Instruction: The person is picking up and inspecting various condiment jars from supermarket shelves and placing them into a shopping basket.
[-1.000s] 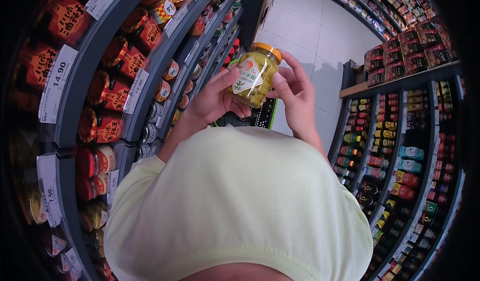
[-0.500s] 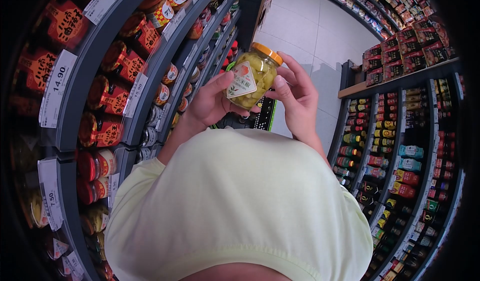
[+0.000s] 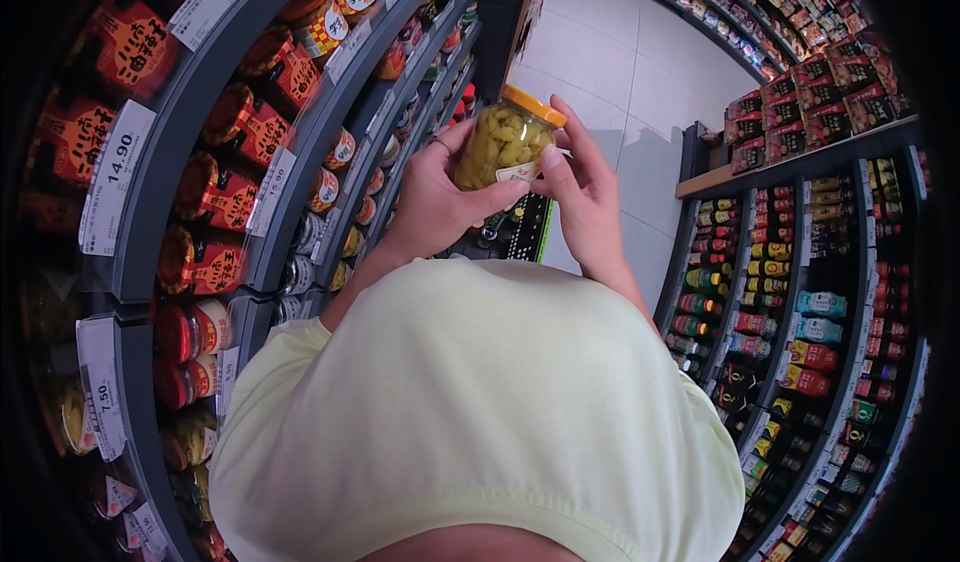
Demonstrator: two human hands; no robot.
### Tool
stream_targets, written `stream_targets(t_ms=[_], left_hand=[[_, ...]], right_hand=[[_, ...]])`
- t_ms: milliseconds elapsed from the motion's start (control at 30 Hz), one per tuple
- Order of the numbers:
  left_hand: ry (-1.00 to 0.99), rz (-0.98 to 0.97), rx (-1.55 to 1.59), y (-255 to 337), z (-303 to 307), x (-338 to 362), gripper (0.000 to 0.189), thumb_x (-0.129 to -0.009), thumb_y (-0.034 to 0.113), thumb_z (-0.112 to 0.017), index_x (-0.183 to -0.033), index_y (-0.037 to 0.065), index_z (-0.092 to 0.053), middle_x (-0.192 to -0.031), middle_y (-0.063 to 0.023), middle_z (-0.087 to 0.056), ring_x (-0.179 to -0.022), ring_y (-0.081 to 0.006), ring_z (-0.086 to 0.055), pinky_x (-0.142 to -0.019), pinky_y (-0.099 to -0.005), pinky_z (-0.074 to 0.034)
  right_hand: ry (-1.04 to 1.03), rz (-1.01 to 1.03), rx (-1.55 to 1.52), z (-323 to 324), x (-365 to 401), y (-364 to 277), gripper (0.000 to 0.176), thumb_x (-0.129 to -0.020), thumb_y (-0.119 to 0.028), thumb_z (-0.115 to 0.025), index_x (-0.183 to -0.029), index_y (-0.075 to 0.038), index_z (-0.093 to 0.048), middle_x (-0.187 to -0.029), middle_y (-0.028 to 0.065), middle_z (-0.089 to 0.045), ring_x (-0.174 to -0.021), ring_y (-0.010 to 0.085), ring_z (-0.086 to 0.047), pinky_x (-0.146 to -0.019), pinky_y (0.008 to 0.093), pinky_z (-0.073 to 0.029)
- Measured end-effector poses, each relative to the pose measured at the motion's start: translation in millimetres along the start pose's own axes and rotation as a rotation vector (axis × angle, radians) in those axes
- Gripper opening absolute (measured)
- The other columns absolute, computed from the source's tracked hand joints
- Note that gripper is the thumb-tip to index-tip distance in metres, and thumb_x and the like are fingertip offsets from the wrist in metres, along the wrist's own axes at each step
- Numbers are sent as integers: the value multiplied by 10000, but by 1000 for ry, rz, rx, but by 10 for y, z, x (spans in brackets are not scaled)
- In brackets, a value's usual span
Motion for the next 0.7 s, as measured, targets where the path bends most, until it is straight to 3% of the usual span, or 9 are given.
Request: stream_targets(t_ms=[133, 233, 367, 500, 600, 667, 700], left_hand=[[136, -163, -477, 60, 0, -21, 796, -605, 307, -859, -1277, 56, -512, -1085, -140, -594, -993, -240, -612, -861, -339, -497], [130, -243, -725, 213, -57, -12, 803, -601, 338, -859, -1280, 87, -514, -1065, -150, -580, -960, -271, -608, -843, -349, -499], [100, -263, -772, 217, -80, -42, 823, -589, 365, -861, -1283, 94, -511, -1029, -143, -567, -923, -281, -599, -823, -357, -497], [63, -217, -801, 191, -94, -35, 848, -575, 386, -866, -1286, 94, -507, -1014, -136, -542, -914, -284, -587, -801, -363, -495], [43, -190, -791, 209, -96, -19, 852, -574, 386, -867, -1286, 87, -507, -1015, -131, -533, -929, -267, -582, -801, -353, -493], [29, -187, -778, 204, -75, -12, 851, -577, 382, -867, -1286, 79, -506, -1014, -126, -530, -940, -250, -580, -799, -343, -493], [-8, -157, -620, 164, -59, -7, 792, -654, 385, -823, -1300, 71, -490, -1026, -116, -534, -953, -225, -577, -796, -331, -493]], right_hand=[[-15, -17, 11, -3, -1, -11, 642, -882, -160, -631, -1421, -5, -317, -1189, 137, -500, -949, 133, -556, -829, 269, -475], [-5, 27, -21, -16, -10, -4, 691, -872, -169, -645, -1425, 18, -274, -1252, 162, -485, -1031, 168, -546, -878, 293, -464], [42, 36, -69, -1, -22, 46, 691, -870, -180, -653, -1405, 44, -276, -1270, 167, -486, -1132, 205, -511, -933, 313, -442], [73, 18, -106, 13, -8, 132, 701, -867, -193, -667, -1399, 51, -282, -1264, 167, -491, -1126, 206, -514, -935, 312, -439], [95, 1, -136, 30, 12, 160, 684, -870, -225, -667, -1391, 39, -310, -1253, 148, -502, -1093, 183, -529, -892, 283, -457], [102, -66, -164, 64, 27, 173, 642, -884, -246, -645, -1384, 18, -342, -1240, 122, -514, -1045, 142, -545, -792, 229, -490], [102, -64, -164, 88, 24, 181, 642, -884, -246, -645, -1384, 18, -342, -1240, 122, -514, -1045, 142, -545, -792, 229, -490]])
Point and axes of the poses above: each hand's wrist, its own x-axis away from the middle knuckle, its own z-axis out of the back of the hand, y = z × x, the point moved 4 cm from there along -x, towards the middle knuckle
